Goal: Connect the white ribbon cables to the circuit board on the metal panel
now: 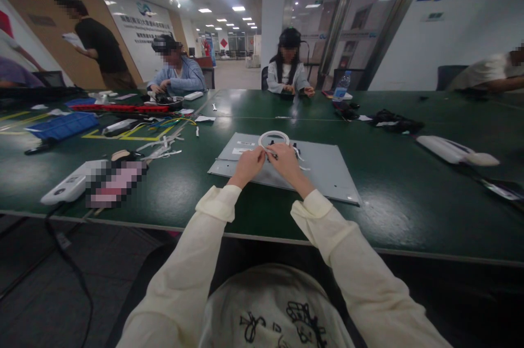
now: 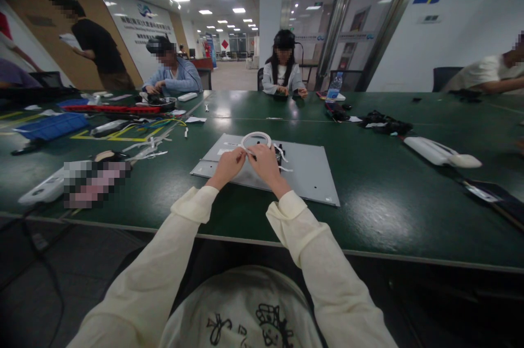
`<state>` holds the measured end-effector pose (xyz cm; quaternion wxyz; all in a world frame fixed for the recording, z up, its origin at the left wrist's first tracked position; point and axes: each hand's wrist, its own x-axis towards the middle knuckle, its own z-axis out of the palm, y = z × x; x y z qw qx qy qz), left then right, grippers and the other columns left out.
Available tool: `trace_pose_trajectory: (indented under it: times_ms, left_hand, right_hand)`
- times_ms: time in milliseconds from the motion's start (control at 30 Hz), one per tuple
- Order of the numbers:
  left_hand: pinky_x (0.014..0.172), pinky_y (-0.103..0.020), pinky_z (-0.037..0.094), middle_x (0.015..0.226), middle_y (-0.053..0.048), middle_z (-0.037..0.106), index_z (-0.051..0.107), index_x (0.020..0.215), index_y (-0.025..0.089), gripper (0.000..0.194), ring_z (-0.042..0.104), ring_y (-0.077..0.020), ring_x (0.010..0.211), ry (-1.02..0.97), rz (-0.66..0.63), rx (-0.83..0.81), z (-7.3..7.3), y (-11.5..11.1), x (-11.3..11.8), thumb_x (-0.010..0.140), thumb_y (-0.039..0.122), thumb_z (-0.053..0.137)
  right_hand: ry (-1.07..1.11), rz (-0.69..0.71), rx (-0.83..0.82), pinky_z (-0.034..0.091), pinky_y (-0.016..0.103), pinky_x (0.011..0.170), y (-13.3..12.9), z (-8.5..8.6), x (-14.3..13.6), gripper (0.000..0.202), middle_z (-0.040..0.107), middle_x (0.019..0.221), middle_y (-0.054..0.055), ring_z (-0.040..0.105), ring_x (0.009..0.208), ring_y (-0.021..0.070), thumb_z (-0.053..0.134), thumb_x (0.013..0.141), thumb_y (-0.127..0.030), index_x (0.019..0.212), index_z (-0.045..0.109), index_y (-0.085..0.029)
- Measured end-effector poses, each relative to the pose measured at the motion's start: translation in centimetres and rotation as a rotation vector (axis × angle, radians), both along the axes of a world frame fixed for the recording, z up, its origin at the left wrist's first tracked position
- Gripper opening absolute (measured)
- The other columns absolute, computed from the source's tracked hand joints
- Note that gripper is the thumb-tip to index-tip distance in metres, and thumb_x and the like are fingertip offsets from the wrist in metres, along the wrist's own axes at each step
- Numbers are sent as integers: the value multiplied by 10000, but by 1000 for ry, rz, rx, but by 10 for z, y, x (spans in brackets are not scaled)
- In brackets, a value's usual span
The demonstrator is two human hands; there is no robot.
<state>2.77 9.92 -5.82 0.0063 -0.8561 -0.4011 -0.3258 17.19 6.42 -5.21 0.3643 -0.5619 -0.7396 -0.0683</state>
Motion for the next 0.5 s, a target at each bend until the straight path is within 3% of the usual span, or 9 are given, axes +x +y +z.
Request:
trace_pose_trajectory:
  times_ms: [267, 500]
  left_hand:
    - [621, -244, 385, 653, -1, 602, 579, 701, 184, 163, 555, -133, 630, -341, -87, -129, 7, -6, 5, 791, 199, 444]
    - [480, -208, 324, 432, 56, 445, 549, 603, 165, 165, 425, -87, 436, -652, -164, -462, 8, -3, 8, 730, 235, 472]
  right_hand:
    - [68, -61, 80, 255, 447, 973, -6, 1, -5, 220, 644, 989, 79, 528, 991, 231, 494, 845, -267, 948, 674, -197]
    - [30, -49, 156, 270, 423, 952, -6, 1, -6, 208, 650, 962, 78, 528, 977, 222, 501, 841, -245, 938, 675, -186]
